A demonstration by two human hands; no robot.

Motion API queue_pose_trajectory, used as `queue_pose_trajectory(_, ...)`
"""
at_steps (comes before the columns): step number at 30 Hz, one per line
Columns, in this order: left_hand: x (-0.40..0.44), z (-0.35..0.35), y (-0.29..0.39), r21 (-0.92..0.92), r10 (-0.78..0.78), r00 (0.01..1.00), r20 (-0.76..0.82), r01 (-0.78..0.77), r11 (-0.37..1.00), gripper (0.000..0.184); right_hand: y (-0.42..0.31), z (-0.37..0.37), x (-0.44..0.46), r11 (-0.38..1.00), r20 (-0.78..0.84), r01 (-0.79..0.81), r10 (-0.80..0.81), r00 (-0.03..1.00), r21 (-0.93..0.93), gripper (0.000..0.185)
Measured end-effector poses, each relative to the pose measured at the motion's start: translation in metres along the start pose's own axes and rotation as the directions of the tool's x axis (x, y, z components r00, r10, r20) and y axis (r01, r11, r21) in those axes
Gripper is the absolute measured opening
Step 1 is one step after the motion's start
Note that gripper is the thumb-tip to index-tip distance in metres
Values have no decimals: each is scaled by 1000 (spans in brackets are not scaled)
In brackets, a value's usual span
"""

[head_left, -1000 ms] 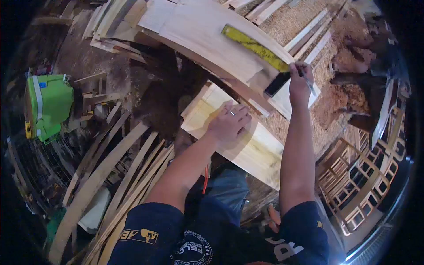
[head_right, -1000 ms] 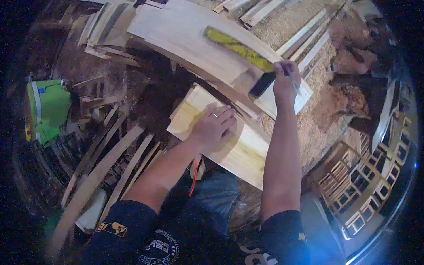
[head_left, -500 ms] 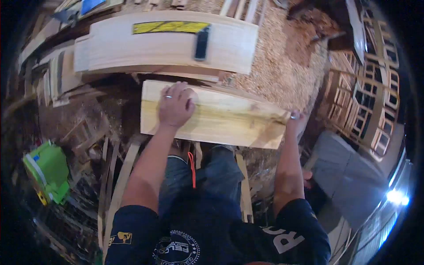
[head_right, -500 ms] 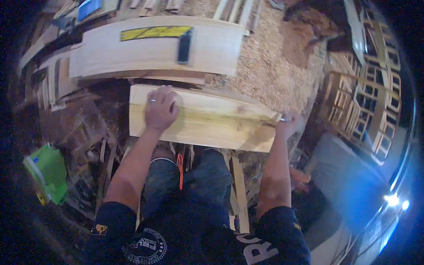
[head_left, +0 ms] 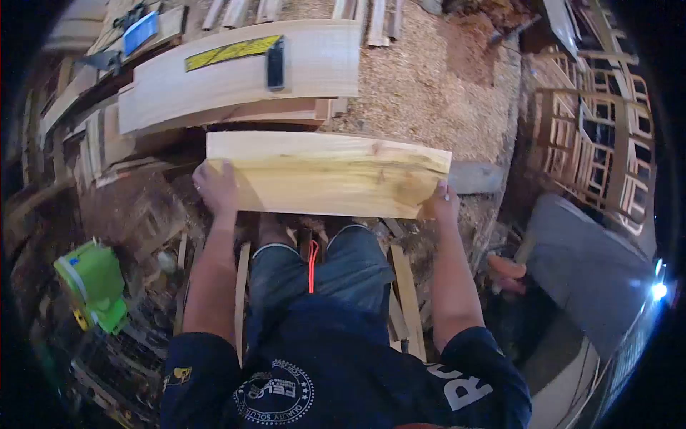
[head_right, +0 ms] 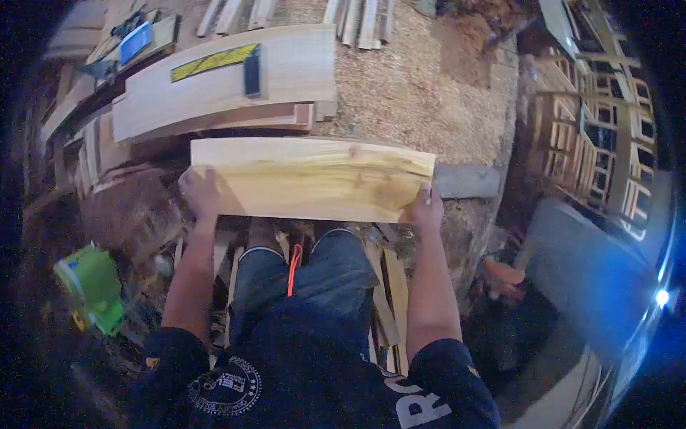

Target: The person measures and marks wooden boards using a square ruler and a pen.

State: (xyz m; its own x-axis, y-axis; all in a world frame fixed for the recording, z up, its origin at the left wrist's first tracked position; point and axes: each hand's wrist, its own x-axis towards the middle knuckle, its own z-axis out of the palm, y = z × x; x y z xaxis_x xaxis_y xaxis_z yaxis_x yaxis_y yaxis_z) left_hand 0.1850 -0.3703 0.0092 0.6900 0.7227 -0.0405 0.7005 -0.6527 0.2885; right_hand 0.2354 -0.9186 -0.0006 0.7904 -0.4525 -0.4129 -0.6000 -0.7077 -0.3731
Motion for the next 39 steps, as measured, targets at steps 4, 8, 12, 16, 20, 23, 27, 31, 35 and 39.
queue_pose_trajectory(4,-30,-10,16,98,-117,992,36,113,989,64,23,-5,9,999,8,-2,2,1000,-34,68)
queue_pose_trajectory(8,-77,-23,34,147,-215,972,97,200,969,65,94,-15,65,972,205,8,41,978,-235,68)
queue_pose_trajectory(12,-82,-33,18,-21,-217,960,179,224,974,66,38,-104,2,997,295,-59,41,955,52,58)
queue_pose_trajectory(16,-59,-43,1,-75,-257,948,186,275,958,68,-26,-171,-64,948,493,-35,-133,860,316,53)
queue_pose_trajectory(20,-26,-45,-49,-125,-258,957,130,274,954,60,-131,-161,-148,893,421,19,-230,877,449,45)
queue_pose_trajectory(23,12,-52,-107,-210,-141,891,431,252,945,59,-217,-106,-209,866,374,117,-327,868,486,46)
queue_pose_trajectory(27,44,-96,-136,-635,336,540,772,629,448,73,-363,21,-314,870,372,406,-489,789,280,35)
queue_pose_trajectory(31,64,-209,-155,-653,252,604,756,720,235,65,-469,164,-416,477,486,869,-795,363,133,22)
queue_pose_trajectory(35,107,-227,-238,-464,-33,467,884,866,-186,69,-524,258,-477,107,702,994,-707,87,-16,29)
queue_pose_trajectory(39,116,-206,-291,-458,-267,387,882,838,-296,29,-535,296,-510,108,790,992,-613,18,61,31)
